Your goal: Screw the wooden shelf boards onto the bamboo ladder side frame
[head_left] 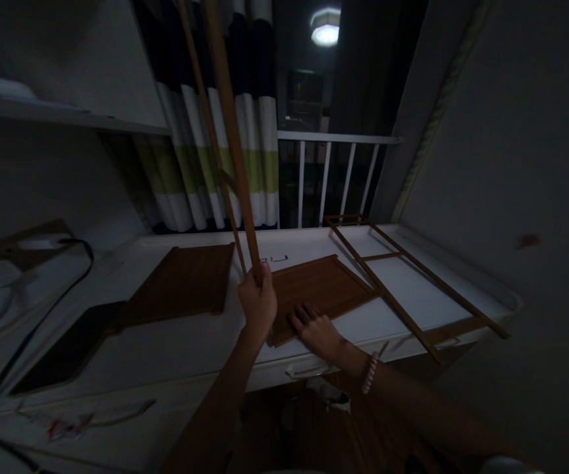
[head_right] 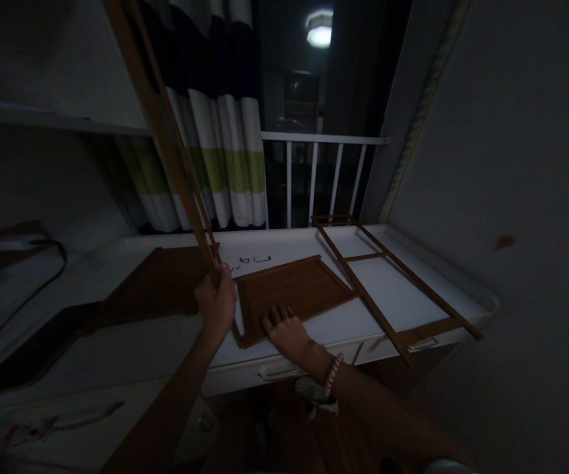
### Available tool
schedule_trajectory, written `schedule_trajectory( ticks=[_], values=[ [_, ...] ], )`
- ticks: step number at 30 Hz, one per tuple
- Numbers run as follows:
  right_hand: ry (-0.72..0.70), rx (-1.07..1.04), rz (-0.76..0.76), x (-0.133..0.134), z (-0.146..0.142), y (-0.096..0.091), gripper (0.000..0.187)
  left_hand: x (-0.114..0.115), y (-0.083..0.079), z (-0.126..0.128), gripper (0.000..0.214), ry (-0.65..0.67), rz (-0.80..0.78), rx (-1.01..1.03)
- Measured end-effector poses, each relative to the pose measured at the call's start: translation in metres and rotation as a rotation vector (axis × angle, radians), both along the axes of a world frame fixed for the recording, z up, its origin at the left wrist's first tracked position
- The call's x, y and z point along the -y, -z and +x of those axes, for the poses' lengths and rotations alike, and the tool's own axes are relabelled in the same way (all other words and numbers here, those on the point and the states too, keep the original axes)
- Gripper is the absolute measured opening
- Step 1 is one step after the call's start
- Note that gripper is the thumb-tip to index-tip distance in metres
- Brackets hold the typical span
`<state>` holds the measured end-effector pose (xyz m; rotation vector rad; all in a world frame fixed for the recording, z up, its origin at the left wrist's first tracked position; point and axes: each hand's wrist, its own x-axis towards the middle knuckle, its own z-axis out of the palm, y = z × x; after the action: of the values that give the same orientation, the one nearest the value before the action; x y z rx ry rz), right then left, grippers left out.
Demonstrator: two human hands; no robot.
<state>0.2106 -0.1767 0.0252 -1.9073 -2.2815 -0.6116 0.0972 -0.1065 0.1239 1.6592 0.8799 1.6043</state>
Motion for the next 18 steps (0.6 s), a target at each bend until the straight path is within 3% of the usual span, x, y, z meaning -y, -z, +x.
schedule_trajectory(
  ticks=[4,9,18],
  values=[
    [0.004,-0.138,0.095,-0.001,-0.003,0.001,0.035,0.004,0.000,0.007,0.026,-0.217,0.098,-0.102],
    [-0.002,-0.356,0.084,0.006,-0.004,0.005,0.044,0.003,0.003,0.018,0.028,-0.244,0.104,-0.174],
    [-0.024,-0.493,-0.036,0.009,-0.009,0.000,0.047,0.003,0.003,0.029,0.032,-0.255,0.111,-0.220]
  ],
)
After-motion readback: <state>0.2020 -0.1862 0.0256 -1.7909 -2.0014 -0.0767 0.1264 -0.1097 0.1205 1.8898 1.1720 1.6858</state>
